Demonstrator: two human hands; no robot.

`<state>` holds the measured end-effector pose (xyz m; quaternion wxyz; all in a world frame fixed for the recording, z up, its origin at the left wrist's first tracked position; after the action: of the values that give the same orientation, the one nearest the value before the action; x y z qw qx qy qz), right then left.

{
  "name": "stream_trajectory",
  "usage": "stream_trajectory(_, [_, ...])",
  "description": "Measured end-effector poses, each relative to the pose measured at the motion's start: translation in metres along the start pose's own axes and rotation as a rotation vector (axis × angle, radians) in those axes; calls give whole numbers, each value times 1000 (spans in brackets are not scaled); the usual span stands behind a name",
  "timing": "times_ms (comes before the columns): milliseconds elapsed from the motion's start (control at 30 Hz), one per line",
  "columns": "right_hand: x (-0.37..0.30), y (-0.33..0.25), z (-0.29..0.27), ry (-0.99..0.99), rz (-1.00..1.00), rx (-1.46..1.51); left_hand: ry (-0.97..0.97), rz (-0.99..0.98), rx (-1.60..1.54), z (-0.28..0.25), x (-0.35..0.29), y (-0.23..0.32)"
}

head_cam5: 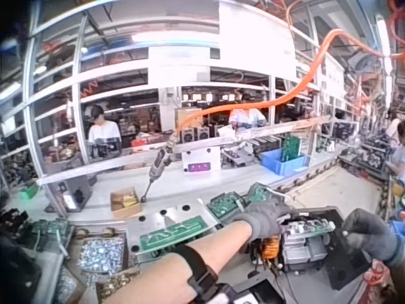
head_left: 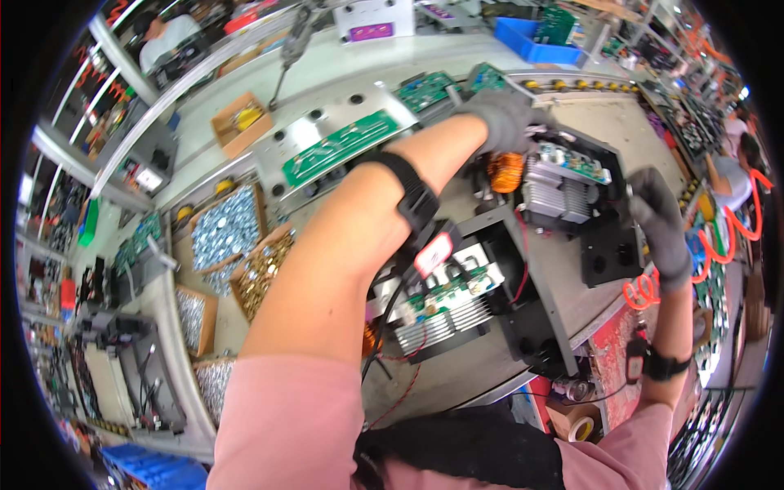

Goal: Assemble internal components and circuit boards into a power inverter unit using an electric screwdriver.

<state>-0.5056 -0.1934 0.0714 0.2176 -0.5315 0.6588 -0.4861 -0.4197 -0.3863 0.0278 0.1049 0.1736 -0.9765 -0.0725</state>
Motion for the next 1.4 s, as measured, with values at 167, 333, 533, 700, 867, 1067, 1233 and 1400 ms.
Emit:
stream_trajectory(167, [-59, -10, 38, -191, 38, -459, 23, 40, -213, -66, -49, -28])
stream_trajectory(333, [-100, -62, 50, 80, -344, -707, -38, -85, -12, -100, -199, -40])
stream_trajectory(533, [-112, -98, 107, 6, -562, -501, 97, -434, -74, -84, -338, -5])
stream_trajectory(700, [-84, -109, 175, -173, -699, -503, 477, -457, 63, -80, -359, 16])
stream_trajectory(867, [-73, -100, 211, -193, -828, -673, 564, -423, 107, -71, -365, 10])
stream_trajectory(1067, [-70, -88, 225, -122, -836, -884, 566, -429, 167, -68, -365, 10])
stream_trajectory(1233, [-73, -94, 233, -343, -807, -711, 518, -495, -189, -53, -364, -6])
stream_trajectory(1400, [-79, -97, 238, -224, -952, -942, 532, -366, -185, -55, -360, -17])
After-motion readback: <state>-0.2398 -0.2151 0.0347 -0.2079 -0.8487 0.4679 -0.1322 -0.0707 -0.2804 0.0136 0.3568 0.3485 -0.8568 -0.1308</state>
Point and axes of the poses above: each hand's wrist, its own x-axis towards the middle knuckle, its own z-axis out of the palm, y = z × x, the point moved 10 cm from there along x, towards the middle knuckle, and after that the axes turned 8 degrees about y, right-handed, at the moved point
